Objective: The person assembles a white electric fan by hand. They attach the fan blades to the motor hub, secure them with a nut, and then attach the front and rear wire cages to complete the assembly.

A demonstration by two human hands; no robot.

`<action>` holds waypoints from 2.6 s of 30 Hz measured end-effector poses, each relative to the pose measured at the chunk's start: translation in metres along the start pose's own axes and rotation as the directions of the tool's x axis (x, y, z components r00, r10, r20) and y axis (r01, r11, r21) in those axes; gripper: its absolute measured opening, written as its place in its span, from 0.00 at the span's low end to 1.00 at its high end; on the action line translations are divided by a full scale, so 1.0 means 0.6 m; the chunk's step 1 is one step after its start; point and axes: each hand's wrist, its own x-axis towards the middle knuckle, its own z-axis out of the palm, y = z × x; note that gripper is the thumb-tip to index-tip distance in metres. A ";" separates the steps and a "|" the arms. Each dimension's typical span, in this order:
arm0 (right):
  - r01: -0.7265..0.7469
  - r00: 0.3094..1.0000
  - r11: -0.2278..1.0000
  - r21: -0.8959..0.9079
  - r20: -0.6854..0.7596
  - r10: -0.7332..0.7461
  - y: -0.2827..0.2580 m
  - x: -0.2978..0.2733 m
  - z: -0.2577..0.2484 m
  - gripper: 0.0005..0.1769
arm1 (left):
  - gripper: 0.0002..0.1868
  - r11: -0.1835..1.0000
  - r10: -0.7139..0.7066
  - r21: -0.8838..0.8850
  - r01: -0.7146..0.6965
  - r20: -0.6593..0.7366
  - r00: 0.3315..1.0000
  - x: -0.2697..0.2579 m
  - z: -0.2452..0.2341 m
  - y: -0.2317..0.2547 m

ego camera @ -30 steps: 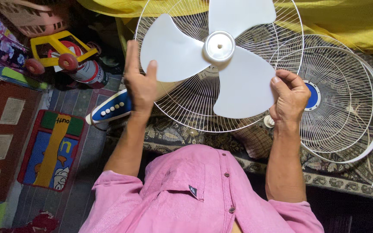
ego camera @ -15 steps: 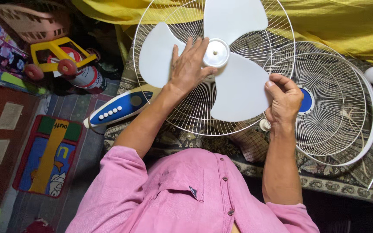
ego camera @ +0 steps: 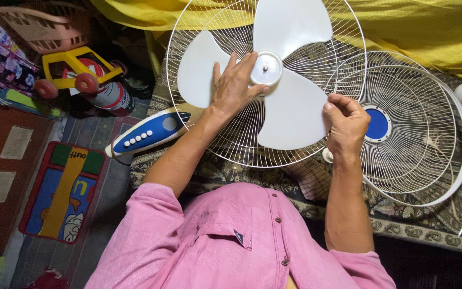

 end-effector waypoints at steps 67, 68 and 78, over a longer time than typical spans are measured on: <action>0.063 0.965 0.779 -0.624 0.236 0.111 -0.077 -0.046 0.075 0.33 | 0.03 0.990 0.135 0.078 -0.120 -0.235 0.963 0.022 0.031 -0.017; 0.098 0.969 0.804 -0.586 0.239 0.056 -0.073 -0.050 0.070 0.35 | 0.03 0.991 0.124 0.069 -0.111 -0.220 0.968 0.020 0.029 -0.016; -0.038 0.995 0.826 -0.562 0.052 0.081 -0.071 -0.105 0.052 0.25 | 0.20 0.988 0.151 0.056 -0.144 -0.142 0.978 0.005 0.015 -0.011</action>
